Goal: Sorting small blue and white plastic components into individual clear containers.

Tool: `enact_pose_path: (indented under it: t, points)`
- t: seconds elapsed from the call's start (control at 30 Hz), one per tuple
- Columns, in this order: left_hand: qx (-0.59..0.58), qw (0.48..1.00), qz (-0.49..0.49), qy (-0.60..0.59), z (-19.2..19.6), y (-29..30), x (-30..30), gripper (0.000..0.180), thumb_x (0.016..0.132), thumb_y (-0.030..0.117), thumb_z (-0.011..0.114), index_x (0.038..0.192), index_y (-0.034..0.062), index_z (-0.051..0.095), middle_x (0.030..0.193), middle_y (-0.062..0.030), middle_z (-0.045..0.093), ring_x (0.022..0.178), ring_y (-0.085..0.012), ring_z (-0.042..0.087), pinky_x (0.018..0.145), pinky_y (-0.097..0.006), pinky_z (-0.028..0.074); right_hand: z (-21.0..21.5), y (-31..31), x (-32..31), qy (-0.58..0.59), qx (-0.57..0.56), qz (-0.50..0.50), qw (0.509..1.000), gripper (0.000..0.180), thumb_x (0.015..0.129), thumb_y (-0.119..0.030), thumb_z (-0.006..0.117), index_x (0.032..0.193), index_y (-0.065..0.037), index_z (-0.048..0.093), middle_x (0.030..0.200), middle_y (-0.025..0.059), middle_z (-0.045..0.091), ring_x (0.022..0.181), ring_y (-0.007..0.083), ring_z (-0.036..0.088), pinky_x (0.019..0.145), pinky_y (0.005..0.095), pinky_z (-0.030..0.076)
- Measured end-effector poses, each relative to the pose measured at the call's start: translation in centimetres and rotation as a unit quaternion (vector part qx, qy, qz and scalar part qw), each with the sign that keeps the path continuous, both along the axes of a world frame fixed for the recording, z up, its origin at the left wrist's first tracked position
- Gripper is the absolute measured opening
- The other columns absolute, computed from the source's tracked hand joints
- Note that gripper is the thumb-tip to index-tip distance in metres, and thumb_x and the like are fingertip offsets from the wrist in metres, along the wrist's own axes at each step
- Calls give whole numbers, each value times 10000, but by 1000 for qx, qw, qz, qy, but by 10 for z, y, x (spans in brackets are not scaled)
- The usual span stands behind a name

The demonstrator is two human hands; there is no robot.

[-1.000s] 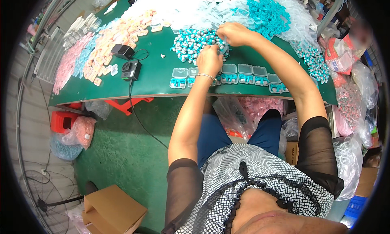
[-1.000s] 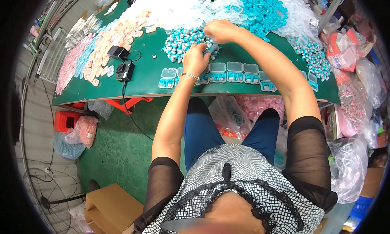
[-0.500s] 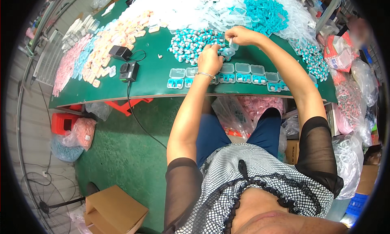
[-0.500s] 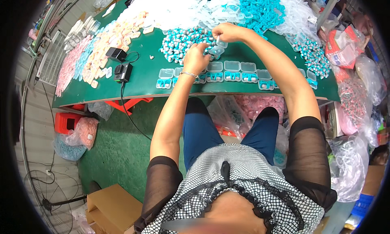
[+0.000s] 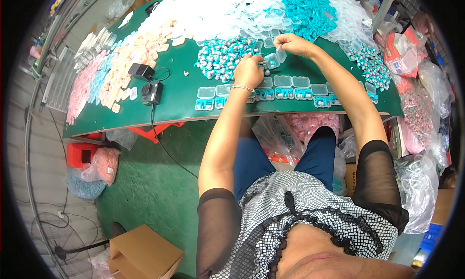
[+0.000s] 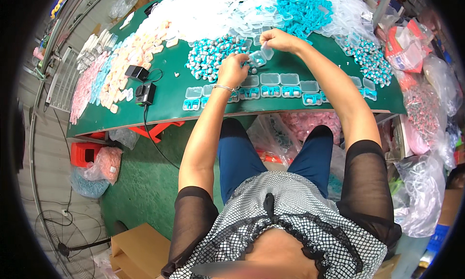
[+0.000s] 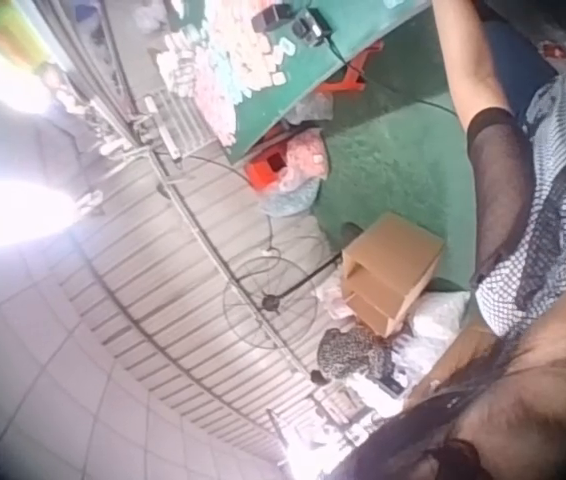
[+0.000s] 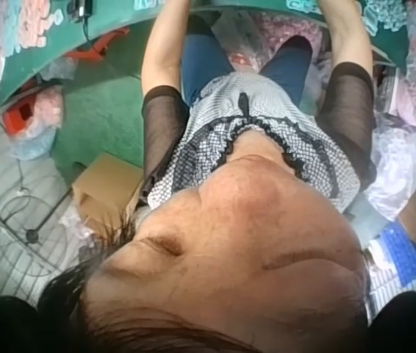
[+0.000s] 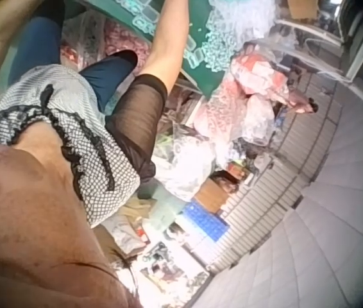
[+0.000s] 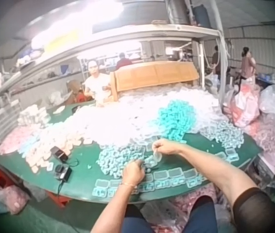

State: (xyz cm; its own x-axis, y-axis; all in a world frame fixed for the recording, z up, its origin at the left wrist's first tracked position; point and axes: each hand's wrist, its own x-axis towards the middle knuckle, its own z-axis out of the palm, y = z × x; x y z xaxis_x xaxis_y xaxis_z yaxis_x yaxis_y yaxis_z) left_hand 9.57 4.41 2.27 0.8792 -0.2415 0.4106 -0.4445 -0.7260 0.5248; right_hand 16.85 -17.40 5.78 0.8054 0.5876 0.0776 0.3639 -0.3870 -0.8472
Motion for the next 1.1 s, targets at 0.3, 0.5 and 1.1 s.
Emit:
enact_pose_path:
  t: [0.3, 0.5, 1.1]
  points:
    - [-172, 959, -149, 171, -4, -8, 16, 272, 806, 94, 652, 1066, 13, 649, 910, -121, 690, 752, -178, 655, 662, -294, 508, 2, -15, -17, 4, 49, -19, 999, 28, 750, -52, 513, 754, -68, 535, 734, -61, 497, 710, 61, 435, 658, 223, 367]
    - [-368, 859, -198, 297, 9, -12, 10, 188, 845, 104, 671, 1009, 17, 650, 899, -38, 667, 787, -104, 616, 638, -237, 485, 3, -28, -30, 51, 96, -45, 993, 66, 753, -36, 496, 774, -71, 549, 748, -58, 509, 719, 56, 448, 651, 215, 365]
    - [-539, 774, -93, 320, 3, -49, 0, 134, 827, 87, 654, 954, 45, 646, 819, -26, 646, 677, -108, 604, 540, -225, 447, -16, -65, -54, -413, -110, -204, 881, 191, 673, 32, 493, 808, -67, 586, 804, 66, 588, 830, 264, 562, 716, 363, 459]
